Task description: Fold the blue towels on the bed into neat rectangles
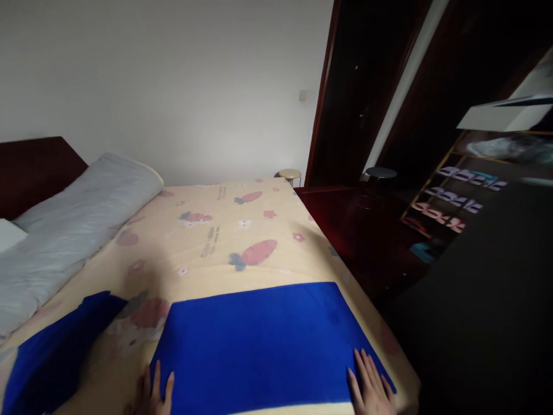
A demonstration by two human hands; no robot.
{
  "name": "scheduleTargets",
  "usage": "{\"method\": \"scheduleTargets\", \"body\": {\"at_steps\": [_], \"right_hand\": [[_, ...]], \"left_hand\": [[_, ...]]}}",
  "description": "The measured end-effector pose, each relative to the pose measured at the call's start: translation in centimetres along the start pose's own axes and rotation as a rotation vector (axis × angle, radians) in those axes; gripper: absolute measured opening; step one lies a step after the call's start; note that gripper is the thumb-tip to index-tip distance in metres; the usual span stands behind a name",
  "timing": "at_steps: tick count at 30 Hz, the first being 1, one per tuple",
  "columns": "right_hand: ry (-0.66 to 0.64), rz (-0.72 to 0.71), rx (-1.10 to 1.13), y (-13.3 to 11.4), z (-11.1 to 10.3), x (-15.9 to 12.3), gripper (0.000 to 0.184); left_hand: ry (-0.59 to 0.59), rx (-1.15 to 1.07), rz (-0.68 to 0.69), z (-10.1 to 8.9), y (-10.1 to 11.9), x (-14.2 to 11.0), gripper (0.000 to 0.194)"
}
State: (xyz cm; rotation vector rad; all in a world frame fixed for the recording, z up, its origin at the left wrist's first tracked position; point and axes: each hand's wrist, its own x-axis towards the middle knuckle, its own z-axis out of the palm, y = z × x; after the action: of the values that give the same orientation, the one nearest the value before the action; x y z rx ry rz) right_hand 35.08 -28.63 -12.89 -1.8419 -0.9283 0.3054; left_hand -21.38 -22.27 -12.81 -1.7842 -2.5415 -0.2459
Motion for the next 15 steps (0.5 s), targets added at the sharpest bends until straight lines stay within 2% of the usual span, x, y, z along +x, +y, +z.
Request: {"method": "scheduleTargets", "body": {"at_steps": [4,7,8,10,12,15], "right_hand": [[0.02,-0.026,0.025,-1.6,-0.2,-0.4,0.049],[0.028,-0.104,-0.034,-3.1,1.7,-2.2,0.051],[-0.024,-0.154,-0.053,-3.8,2.9,-3.3,0.05],[-0.212,-0.283,-0.096,-5.5,5.9,-6.3,0.049],[-0.396,-0.396,-0.145,-7.5,9.3,-10.0,0.051],[-0.447,-0.44,-0.195,-9.9,13.2,-14.9,0.051]], "left_hand": [[0.034,-0.022,-0.073,-0.1,0.9,0.2,0.068],[0.088,-0.015,-0.016,-0.4,3.7,-0.1,0.064],[0.109,-0.005,0.053,-0.6,5.4,-0.4,0.061],[0.118,0.01,0.251,-0.9,10.1,-0.9,0.057],[0.027,-0.014,0.43,-1.0,15.7,-1.3,0.055],[-0.135,-0.094,0.626,-0.8,23.2,-1.1,0.056]]}}
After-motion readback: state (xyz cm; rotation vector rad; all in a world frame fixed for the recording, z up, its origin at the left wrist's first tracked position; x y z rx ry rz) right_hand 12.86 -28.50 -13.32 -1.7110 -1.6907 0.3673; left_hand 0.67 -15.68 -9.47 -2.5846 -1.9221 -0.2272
